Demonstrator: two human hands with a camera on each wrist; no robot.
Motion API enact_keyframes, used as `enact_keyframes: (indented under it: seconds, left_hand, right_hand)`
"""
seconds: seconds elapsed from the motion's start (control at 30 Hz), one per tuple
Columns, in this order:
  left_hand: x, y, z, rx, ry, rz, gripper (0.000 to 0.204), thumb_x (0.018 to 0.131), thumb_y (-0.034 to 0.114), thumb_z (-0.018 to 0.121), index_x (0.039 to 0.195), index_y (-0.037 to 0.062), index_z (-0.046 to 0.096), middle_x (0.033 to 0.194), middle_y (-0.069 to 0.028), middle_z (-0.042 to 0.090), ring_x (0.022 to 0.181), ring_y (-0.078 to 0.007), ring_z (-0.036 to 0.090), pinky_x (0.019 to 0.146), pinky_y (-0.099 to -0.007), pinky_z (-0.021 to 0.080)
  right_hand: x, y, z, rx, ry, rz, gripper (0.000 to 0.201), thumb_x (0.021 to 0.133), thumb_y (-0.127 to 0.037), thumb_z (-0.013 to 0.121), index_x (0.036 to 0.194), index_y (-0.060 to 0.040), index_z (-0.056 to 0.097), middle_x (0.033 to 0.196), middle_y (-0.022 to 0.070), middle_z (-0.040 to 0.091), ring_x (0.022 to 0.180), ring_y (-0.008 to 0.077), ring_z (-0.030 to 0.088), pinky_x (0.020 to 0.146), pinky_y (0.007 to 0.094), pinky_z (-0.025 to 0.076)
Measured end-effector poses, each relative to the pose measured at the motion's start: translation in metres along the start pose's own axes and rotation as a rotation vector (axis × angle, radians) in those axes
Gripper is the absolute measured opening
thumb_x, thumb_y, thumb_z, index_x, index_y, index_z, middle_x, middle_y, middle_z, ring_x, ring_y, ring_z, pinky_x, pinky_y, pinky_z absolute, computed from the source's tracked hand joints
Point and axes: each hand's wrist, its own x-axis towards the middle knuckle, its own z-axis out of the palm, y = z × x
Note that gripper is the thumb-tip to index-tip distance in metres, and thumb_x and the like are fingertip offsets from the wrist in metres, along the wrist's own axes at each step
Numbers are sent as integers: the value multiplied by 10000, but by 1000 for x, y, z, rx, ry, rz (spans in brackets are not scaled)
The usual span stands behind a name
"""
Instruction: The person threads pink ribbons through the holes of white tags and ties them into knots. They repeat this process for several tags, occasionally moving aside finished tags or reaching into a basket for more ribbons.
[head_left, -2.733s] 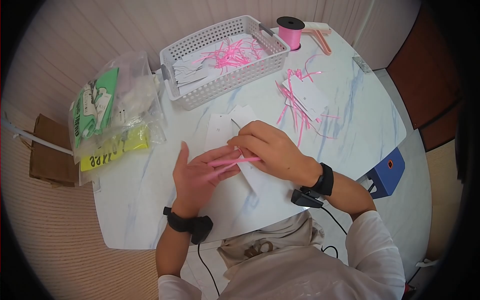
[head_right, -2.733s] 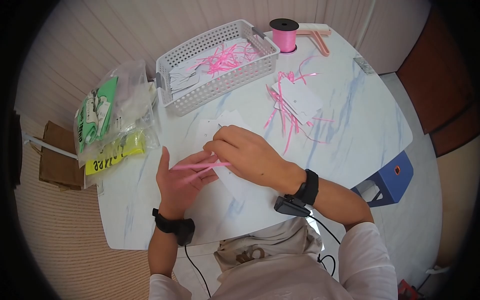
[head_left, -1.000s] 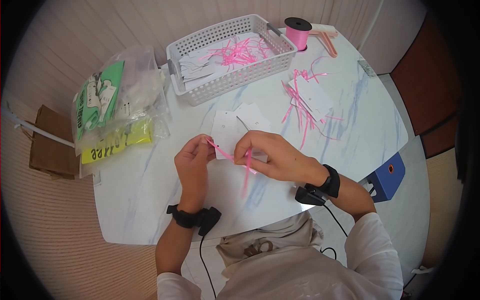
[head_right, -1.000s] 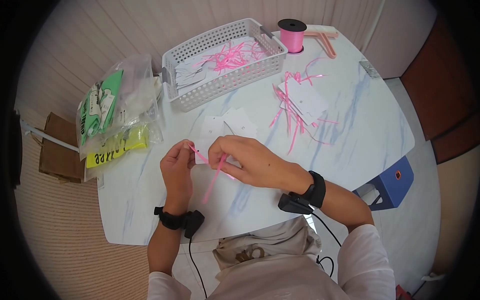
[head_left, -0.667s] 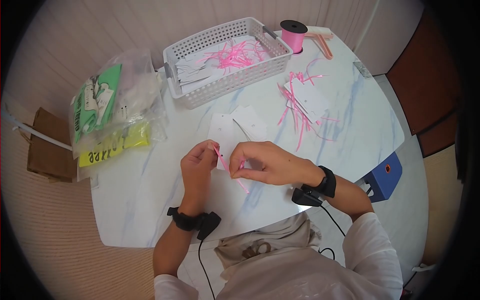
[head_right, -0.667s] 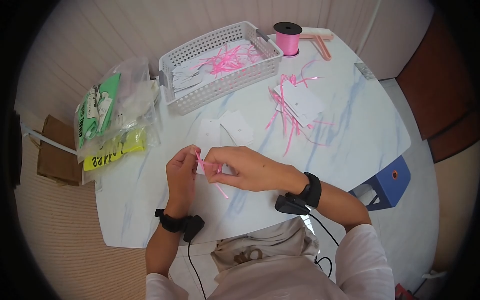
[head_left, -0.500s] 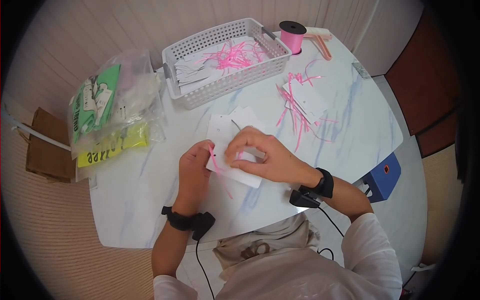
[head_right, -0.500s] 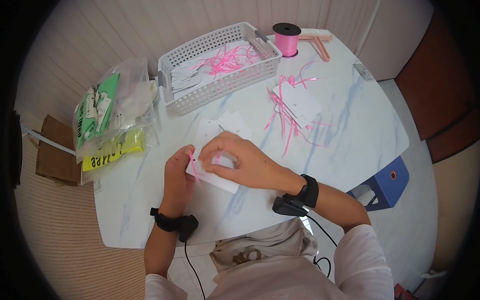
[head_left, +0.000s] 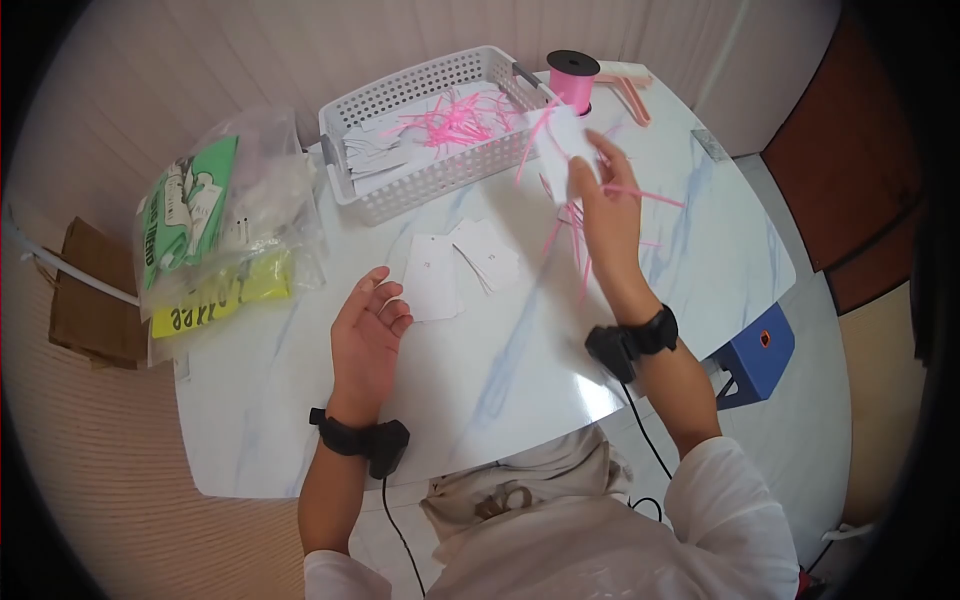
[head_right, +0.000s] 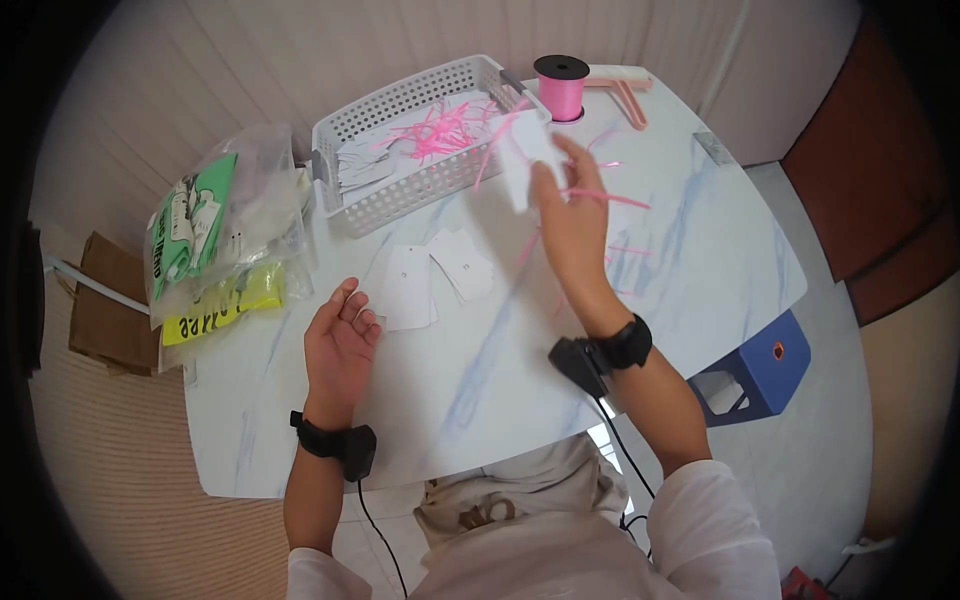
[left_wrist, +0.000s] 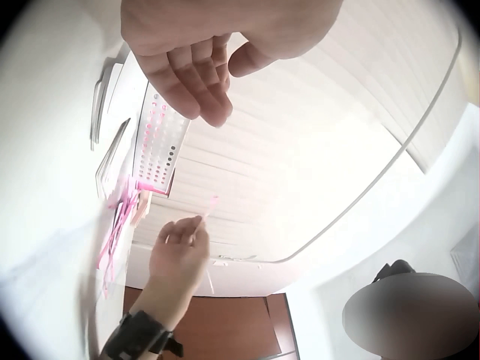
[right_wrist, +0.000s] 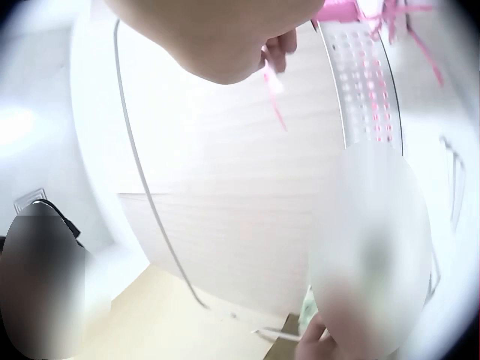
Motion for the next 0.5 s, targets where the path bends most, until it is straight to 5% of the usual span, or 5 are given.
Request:
enact_keyframes:
  seconds: [0.1,0.23,0.3,0.4,0.5]
  left_hand:
    - [1,3,1,85,-28,-12,197,951,220,505,1073,71,547,866,-3,604,712,-105,560,661,-239,453]
    - [8,9,1,485,-30,73,275,940,296,537,999,30,576,795,-6,565,644,-97,513,596,-252,423]
    - [17,14,-1,700,22,78,310,924,331,562,968,25,577,762,-13,558,631,-110,520,581,-263,425]
    - [35,9,-11,1168,107,185,382,875,394,624,912,16,577,710,-30,549,636,-139,544,576,-283,433]
    - [38,8,0,1527,151,232,428,816,416,688,871,7,578,690,-50,547,661,-164,560,591,-294,439]
  right_hand:
    - [23,26,-15,-732,579,-488,581,818,-107,607,1329,50,379,1304,249,422,1192,362,411,976,481,319]
    - [3,15,-1,-632,389,-811,401,810,-138,640,1170,3,536,1116,214,562,1004,351,545,882,439,417]
    - [-14,15,11,-606,-68,-474,336,788,-230,692,1019,-12,583,972,166,603,835,337,595,736,419,473]
    - [-26,40,21,-1015,-258,-335,406,760,-355,715,967,-31,585,964,136,605,773,308,612,646,411,483]
    - [-25,45,20,-1028,-301,-192,399,750,-435,705,891,-72,617,892,95,632,774,258,604,650,376,466]
